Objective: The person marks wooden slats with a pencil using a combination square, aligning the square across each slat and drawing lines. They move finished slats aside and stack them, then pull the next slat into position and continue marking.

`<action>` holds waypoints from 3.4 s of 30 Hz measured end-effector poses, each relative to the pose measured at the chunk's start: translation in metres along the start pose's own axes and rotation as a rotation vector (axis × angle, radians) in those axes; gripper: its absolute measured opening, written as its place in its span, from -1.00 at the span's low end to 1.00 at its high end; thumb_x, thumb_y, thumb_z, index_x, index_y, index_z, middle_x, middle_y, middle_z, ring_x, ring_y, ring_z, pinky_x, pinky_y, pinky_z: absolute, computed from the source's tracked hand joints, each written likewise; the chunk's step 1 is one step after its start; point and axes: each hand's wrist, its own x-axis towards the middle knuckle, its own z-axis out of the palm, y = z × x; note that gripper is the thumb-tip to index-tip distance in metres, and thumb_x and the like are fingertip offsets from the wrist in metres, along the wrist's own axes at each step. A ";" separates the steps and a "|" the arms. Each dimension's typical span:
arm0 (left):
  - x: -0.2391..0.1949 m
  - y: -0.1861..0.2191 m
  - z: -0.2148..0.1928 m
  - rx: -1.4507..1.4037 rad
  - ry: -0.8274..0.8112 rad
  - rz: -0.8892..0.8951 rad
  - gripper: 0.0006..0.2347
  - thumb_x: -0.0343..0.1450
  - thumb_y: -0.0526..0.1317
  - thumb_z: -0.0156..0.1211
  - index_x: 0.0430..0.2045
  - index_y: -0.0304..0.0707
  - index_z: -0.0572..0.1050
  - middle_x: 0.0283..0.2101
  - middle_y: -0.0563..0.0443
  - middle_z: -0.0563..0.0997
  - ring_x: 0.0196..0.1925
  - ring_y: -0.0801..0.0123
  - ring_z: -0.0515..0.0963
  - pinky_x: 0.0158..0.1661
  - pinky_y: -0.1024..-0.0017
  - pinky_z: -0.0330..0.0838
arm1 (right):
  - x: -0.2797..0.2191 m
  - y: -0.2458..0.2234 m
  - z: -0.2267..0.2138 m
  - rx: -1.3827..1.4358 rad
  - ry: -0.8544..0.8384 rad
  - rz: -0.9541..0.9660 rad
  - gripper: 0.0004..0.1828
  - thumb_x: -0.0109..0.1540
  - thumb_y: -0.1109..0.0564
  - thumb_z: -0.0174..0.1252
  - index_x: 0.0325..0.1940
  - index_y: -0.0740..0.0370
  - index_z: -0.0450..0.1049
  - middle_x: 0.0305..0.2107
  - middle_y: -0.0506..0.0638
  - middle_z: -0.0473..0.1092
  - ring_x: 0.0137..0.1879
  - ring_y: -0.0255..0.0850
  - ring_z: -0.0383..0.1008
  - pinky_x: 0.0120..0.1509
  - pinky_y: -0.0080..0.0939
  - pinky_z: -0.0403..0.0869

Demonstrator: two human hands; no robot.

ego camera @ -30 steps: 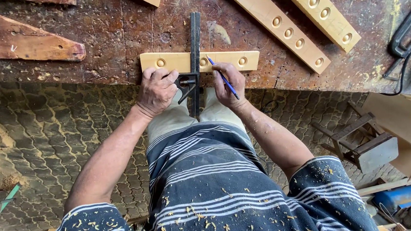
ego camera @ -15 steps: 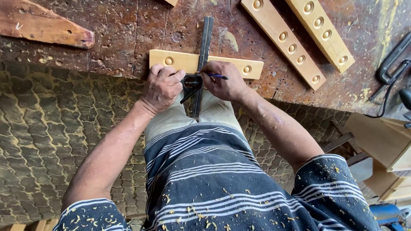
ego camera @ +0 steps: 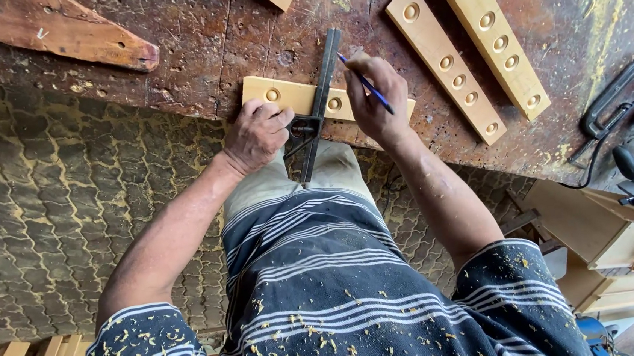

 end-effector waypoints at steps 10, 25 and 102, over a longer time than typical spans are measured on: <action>-0.017 -0.035 -0.050 0.021 -0.055 0.016 -0.88 0.32 -0.22 0.22 -0.67 -0.12 0.54 0.02 0.00 0.68 0.00 0.26 0.55 0.09 0.21 0.28 | -0.054 -0.020 0.053 0.071 -0.022 0.085 -0.92 0.33 0.30 0.20 -0.08 0.30 0.48 -0.25 0.17 0.53 -0.17 -0.06 0.62 -0.09 -0.14 0.58; -0.017 -0.044 -0.051 -0.061 -0.045 0.012 -0.89 0.30 -0.24 0.23 -0.66 -0.15 0.54 0.01 0.00 0.69 0.00 0.27 0.55 0.09 0.20 0.32 | -0.065 -0.029 0.075 0.106 0.039 0.060 -0.81 0.31 0.35 0.20 0.01 0.33 0.47 -0.09 0.22 0.53 0.02 0.07 0.61 0.12 -0.11 0.57; -0.078 0.091 -0.036 0.179 0.011 -1.002 -0.88 0.23 -0.34 0.33 -0.45 -0.40 0.57 0.09 -0.25 0.59 0.00 -0.06 0.50 0.04 0.13 0.42 | 0.118 0.029 0.076 -0.057 -0.013 -0.189 -0.40 0.02 0.02 0.38 0.07 0.20 0.37 0.02 0.19 0.36 0.23 0.20 0.29 0.22 0.18 0.34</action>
